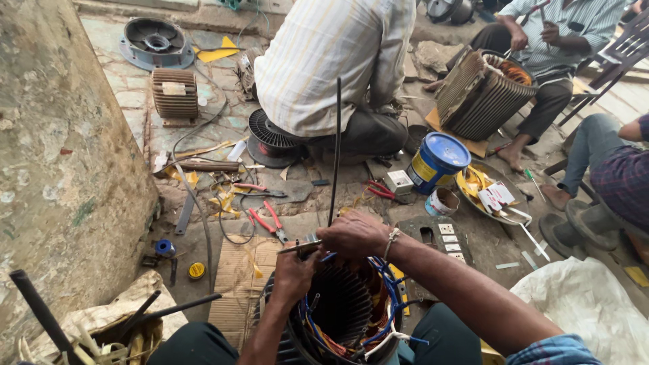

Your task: The person is repairing an electric motor by hand, using pliers and a metal rod to adjust and secure the internal wiring. They are sitting on the floor in a workshop environment with tools and materials scattered around.

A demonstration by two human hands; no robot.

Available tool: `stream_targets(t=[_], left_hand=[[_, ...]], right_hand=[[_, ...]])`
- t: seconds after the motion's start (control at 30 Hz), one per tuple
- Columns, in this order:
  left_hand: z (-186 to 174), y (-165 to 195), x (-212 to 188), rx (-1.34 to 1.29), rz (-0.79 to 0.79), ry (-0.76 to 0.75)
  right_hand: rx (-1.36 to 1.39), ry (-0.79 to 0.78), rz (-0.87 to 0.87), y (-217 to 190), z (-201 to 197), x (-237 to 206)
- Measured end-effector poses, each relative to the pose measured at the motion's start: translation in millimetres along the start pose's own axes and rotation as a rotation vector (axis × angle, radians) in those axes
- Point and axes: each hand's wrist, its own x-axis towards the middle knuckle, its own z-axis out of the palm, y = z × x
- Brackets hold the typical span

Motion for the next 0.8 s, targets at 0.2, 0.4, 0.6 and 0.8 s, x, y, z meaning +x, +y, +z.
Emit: stream_targets(t=[0.2, 0.4, 0.6, 0.8], left_hand=[[-2.3, 2.5, -2.1, 0.066, 0.090, -0.061], [-3.7, 5.8, -6.7, 0.027, 0.278, 0.100], [-8.7, 8.3, -6.1, 0.204, 0.341, 0.146], [-17.2, 9.9, -4.7, 0.138, 0.281, 0.031]], right_hand=[[0.100, 0.165, -0.057, -5.5, 4.0, -1.7], [0.094, 0.149, -0.051, -0.6, -11.2, -10.6], [0.141, 0.060, -0.041, -1.2, -20.3, 0.0], [0.179, -0.004, 0.027, -5.3, -25.5, 8.1]])
